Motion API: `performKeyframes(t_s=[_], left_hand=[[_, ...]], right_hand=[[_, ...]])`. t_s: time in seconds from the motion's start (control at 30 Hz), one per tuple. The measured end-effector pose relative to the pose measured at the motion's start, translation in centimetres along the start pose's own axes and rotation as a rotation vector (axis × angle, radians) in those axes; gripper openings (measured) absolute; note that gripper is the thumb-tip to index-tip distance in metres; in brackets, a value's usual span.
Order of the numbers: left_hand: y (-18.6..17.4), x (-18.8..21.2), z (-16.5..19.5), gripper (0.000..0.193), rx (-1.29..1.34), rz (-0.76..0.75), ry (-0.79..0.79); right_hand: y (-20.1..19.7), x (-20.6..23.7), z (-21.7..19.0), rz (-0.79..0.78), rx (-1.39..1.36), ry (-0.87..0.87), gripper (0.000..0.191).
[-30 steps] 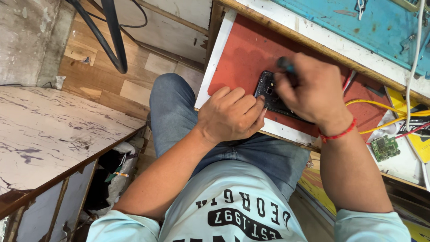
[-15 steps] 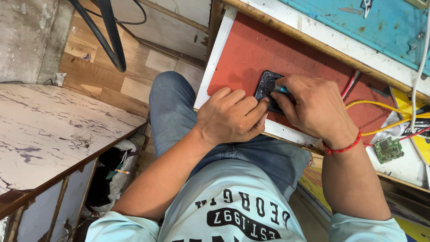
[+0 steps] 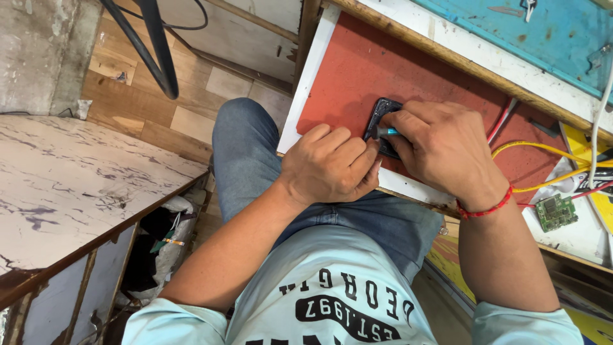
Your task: The person sits at a repair bench working on a disassembled smartphone back cover. They use a screwdriver to pry and scrape inside the phone housing, pick at components with their fingers, and reposition the phone on the mat while continuing to work on its interior.
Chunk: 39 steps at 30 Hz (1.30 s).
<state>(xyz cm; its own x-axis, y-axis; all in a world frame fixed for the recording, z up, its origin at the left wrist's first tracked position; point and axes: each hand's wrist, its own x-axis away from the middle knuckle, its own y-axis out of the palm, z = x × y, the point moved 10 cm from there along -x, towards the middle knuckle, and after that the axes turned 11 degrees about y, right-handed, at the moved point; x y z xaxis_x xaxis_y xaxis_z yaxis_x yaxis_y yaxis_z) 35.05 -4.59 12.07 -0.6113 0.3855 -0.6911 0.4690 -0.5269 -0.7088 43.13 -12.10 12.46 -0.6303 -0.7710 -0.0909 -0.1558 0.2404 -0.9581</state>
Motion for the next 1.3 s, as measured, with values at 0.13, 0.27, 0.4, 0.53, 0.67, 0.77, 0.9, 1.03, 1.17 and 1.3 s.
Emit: performKeyframes(t_s=[0.13, 0.27, 0.4, 0.53, 0.67, 0.77, 0.9, 1.03, 1.17, 1.3], left_hand=[[0.1, 0.1, 0.0, 0.016, 0.01, 0.009, 0.001], [0.1, 0.3, 0.0, 0.015, 0.022, 0.017, 0.007], [0.1, 0.2, 0.0, 0.016, 0.018, 0.021, 0.007], [0.1, 0.1, 0.0, 0.018, 0.005, 0.012, 0.011], [0.2, 0.4, 0.0, 0.018, 0.021, 0.004, 0.008], [0.3, 0.4, 0.2, 0.015, -0.015, 0.003, 0.033], [0.4, 0.2, 0.1, 0.015, -0.028, -0.005, 0.027], [0.0, 0.3, 0.1, 0.016, -0.018, 0.011, 0.017], [0.1, 0.2, 0.1, 0.017, -0.028, 0.011, 0.008], [0.1, -0.1, 0.2, 0.009, -0.045, 0.019, 0.009]], right_hand=[[-0.3, -0.2, -0.8, -0.007, 0.096, -0.04, 0.022], [-0.3, -0.3, -1.3, -0.024, 0.177, -0.082, 0.02], [-0.3, 0.1, -1.5, 0.004, 0.197, -0.111, 0.019], [-0.2, 0.4, -1.2, 0.053, 0.138, -0.093, 0.021], [0.2, 0.9, -1.1, 0.053, 0.158, -0.099, 0.02], [0.2, 1.1, -1.4, 0.054, 0.161, -0.142, 0.028], [-0.1, 1.1, -1.2, 0.058, 0.136, -0.103, 0.027], [0.0, 1.9, -1.4, 0.076, 0.148, -0.066, 0.033], [-0.3, 2.6, -1.5, 0.134, 0.123, -0.057, 0.039], [0.2, 2.4, 0.0, 0.074, -0.036, 0.099, 0.044]])
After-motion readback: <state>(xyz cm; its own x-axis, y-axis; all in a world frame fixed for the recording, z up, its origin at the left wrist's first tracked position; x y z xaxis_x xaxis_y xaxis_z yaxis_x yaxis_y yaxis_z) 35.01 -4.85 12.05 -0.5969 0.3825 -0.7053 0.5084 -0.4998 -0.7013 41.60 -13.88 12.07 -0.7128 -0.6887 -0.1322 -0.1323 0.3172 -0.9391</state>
